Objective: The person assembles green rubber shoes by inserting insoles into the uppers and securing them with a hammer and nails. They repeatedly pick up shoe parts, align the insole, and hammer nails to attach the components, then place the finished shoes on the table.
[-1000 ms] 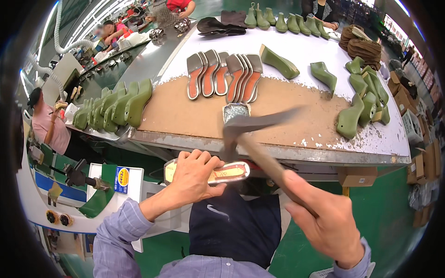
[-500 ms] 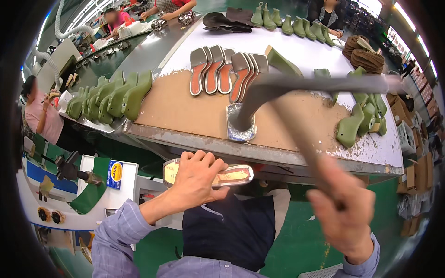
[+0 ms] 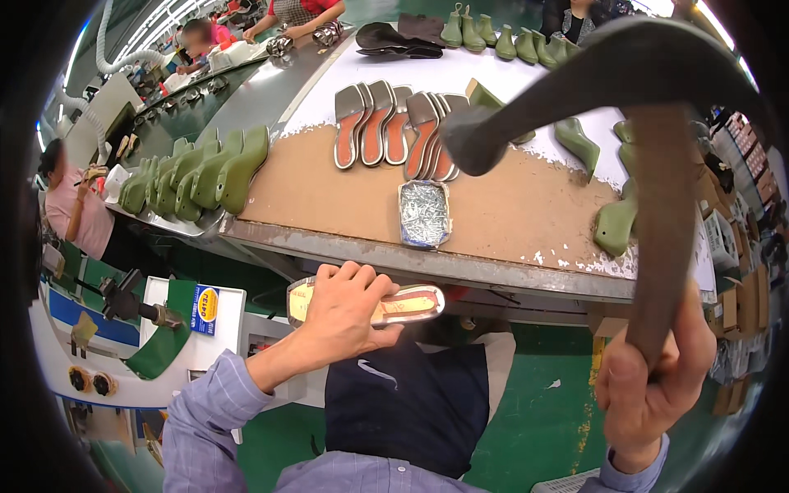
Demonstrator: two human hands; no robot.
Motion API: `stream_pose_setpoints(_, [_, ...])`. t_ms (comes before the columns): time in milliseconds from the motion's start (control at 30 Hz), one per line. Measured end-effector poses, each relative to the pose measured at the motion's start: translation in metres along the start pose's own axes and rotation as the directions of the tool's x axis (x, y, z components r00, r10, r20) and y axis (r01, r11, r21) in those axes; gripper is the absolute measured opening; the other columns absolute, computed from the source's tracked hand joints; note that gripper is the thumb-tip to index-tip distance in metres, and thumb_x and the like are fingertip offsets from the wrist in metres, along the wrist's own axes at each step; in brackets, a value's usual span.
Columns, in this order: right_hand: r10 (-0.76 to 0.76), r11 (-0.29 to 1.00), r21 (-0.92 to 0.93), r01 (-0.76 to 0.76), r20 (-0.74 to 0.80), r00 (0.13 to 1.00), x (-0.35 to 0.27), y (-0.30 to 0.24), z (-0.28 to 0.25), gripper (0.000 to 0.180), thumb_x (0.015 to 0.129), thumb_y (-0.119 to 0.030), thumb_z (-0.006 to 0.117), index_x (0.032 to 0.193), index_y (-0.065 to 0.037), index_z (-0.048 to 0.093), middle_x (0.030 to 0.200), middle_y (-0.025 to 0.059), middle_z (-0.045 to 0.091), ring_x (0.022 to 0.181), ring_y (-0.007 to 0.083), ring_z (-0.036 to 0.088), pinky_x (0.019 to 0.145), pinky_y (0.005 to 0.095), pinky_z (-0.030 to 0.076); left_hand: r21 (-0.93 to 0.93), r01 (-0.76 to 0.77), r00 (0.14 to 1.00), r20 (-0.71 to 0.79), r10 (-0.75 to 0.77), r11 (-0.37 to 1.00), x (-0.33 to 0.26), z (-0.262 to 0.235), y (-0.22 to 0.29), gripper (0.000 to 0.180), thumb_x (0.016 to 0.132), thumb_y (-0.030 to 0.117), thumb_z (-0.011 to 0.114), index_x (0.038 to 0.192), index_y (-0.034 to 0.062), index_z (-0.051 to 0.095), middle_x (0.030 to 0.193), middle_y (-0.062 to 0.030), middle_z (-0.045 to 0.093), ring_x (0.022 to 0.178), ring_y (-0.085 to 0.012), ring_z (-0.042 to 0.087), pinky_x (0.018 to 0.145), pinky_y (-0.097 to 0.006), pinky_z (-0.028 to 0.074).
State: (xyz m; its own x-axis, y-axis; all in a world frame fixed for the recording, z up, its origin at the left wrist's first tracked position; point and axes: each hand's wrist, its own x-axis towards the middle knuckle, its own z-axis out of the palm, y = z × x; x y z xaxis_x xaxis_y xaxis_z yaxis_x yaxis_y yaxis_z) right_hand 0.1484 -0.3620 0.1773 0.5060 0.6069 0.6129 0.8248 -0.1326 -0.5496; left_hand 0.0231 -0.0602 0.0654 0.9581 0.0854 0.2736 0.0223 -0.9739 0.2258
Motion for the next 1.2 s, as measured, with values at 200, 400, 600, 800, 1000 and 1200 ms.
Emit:
stream_pose_setpoints(200, [0.448,0.88,-0.164,-0.446,0.599,0.663,0.004,-0.002,0.037,0.046,0.089,-0.001,0.072,0.133,0.002,0.06,0.126,0.0238,0.068,0.108,0.0311,0.072,0.089,0.0357,0.058,-0.017,0.008,1.0,0.022,-0.008,1.0,0.001,-0.002,0.0,0.047,0.07,0.041,0.081,0.106,0.0131,0.069,0.095,-0.0049,0.061,0.096,-0.0239,0.058,0.085,-0.04,0.038])
stream_pose_setpoints(400, [0.414,0.886,0.188,-0.423,0.09,0.906,-0.04,0.007,0.033,0.057,0.099,-0.007,0.061,0.15,-0.002,0.037,0.098,0.0112,0.07,0.055,0.0097,0.055,0.047,0.0246,0.042,-0.022,0.019,1.0,0.006,-0.019,1.0,-0.001,-0.001,0.001,0.047,0.07,0.04,0.081,0.106,0.0119,0.069,0.095,-0.0054,0.062,0.097,-0.024,0.058,0.085,-0.04,0.038])
stream_pose_setpoints(600, [0.379,0.899,0.091,-0.427,0.325,0.866,-0.063,0.004,0.068,0.053,0.094,-0.004,0.068,0.144,-0.001,0.049,0.103,0.0132,0.071,0.072,0.0138,0.065,0.062,0.0265,0.052,-0.025,0.035,0.999,0.014,-0.035,0.999,0.0,-0.001,0.002,0.052,0.067,0.04,0.083,0.105,0.0078,0.067,0.096,-0.0061,0.063,0.096,-0.0248,0.059,0.086,-0.041,0.038])
stream_pose_setpoints(800, [0.167,0.985,0.006,-0.171,0.184,0.969,-0.065,0.004,0.08,0.052,0.088,-0.003,0.076,0.137,-0.005,0.06,0.094,0.0157,0.073,0.072,0.0244,0.072,0.066,0.0335,0.057,-0.02,0.031,0.999,0.017,-0.031,0.999,0.002,-0.002,0.007,0.053,0.068,0.04,0.083,0.105,0.0068,0.066,0.096,-0.0057,0.063,0.096,-0.025,0.06,0.086,-0.041,0.039])
stream_pose_setpoints(1000, [0.132,0.989,-0.073,-0.131,0.0,0.991,-0.047,0.054,0.093,0.055,0.082,0.002,0.078,0.134,-0.009,0.065,0.093,0.0184,0.072,0.075,0.0298,0.071,0.068,0.0352,0.057,0.095,-0.046,0.992,0.125,0.034,0.994,0.005,-0.002,0.002,0.053,0.07,0.04,0.082,0.107,0.0063,0.065,0.092,-0.0089,0.068,0.088,-0.0271,0.064,0.08,-0.043,0.043])
stream_pose_setpoints(1200, [0.349,0.648,-0.728,-0.223,0.023,0.937,-0.042,0.173,0.079,0.051,0.089,-0.009,0.069,0.138,-0.018,0.06,0.098,0.0128,0.067,0.088,0.0353,0.063,0.077,0.0482,0.051,-0.004,-0.078,0.911,0.406,0.073,0.997,0.051,-0.025,0.005,0.058,0.068,0.044,0.08,0.108,0.007,0.061,0.079,-0.0165,0.07,0.071,-0.0388,0.068,0.064,-0.05,0.05])
